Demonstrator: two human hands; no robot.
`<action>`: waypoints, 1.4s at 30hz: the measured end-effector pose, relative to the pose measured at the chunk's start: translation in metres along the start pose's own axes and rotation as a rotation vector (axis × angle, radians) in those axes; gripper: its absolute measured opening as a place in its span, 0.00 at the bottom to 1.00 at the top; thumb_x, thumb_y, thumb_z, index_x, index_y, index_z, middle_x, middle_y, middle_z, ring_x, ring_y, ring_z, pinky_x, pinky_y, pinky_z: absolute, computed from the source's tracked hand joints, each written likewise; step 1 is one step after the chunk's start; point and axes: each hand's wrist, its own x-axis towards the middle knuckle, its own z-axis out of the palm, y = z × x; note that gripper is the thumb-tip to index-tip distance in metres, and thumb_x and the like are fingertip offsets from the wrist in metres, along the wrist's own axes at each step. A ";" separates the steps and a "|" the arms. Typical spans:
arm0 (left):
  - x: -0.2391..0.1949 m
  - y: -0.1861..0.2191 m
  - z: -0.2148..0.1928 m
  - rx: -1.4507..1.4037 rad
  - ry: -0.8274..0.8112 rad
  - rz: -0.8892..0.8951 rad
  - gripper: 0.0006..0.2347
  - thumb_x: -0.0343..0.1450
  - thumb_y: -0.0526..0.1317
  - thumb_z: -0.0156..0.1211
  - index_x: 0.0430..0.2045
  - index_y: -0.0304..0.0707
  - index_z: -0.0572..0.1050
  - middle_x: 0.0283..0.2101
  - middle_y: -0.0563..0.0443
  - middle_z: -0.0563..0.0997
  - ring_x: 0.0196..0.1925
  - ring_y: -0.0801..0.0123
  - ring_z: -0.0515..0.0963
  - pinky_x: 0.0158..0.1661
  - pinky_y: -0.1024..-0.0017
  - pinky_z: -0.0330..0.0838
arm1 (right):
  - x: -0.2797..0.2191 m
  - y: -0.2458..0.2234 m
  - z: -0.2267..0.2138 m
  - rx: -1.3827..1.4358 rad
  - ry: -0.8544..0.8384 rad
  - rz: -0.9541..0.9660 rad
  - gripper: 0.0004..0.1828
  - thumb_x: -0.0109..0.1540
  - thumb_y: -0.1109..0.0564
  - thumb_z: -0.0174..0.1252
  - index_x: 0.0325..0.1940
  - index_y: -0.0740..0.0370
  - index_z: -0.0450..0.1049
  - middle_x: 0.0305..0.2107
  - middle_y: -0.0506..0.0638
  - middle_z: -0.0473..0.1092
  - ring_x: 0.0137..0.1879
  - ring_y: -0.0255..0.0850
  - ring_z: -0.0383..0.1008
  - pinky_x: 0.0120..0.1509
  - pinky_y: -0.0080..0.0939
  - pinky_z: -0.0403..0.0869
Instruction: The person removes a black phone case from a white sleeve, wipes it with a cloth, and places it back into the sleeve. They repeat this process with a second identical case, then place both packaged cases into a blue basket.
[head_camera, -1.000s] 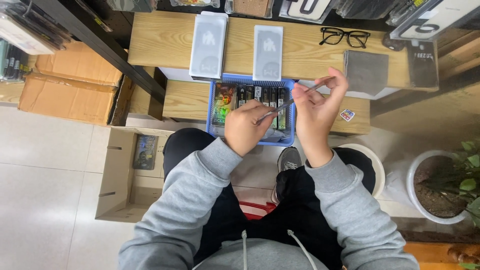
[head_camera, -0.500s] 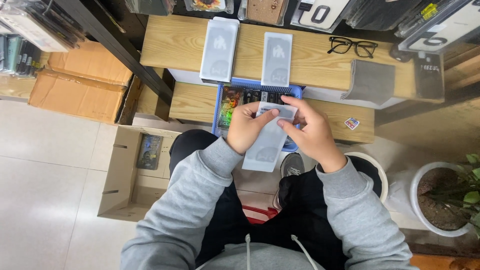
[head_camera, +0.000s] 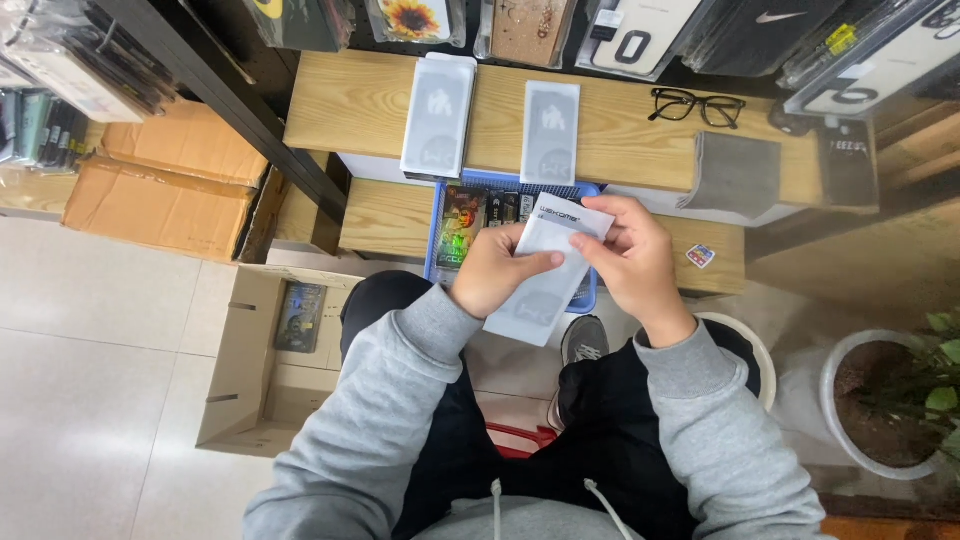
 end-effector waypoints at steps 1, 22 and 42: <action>0.001 -0.002 -0.002 0.000 -0.005 -0.001 0.08 0.62 0.35 0.71 0.30 0.30 0.81 0.24 0.46 0.81 0.28 0.70 0.78 0.28 0.74 0.74 | 0.001 0.003 0.001 -0.002 0.005 0.001 0.18 0.57 0.67 0.64 0.51 0.64 0.73 0.26 0.51 0.70 0.25 0.29 0.68 0.27 0.28 0.71; -0.002 0.016 0.005 0.183 0.101 -0.086 0.10 0.61 0.37 0.73 0.32 0.34 0.82 0.26 0.47 0.82 0.29 0.73 0.78 0.32 0.74 0.74 | -0.005 0.000 0.007 0.041 -0.130 0.046 0.09 0.58 0.61 0.65 0.42 0.60 0.78 0.30 0.45 0.68 0.31 0.24 0.62 0.34 0.25 0.71; -0.001 0.011 0.003 0.238 0.130 -0.087 0.11 0.62 0.39 0.73 0.32 0.33 0.82 0.26 0.44 0.82 0.29 0.67 0.80 0.32 0.70 0.75 | 0.000 -0.002 0.011 0.008 -0.153 0.135 0.13 0.57 0.57 0.66 0.45 0.55 0.78 0.16 0.47 0.67 0.24 0.27 0.63 0.28 0.26 0.67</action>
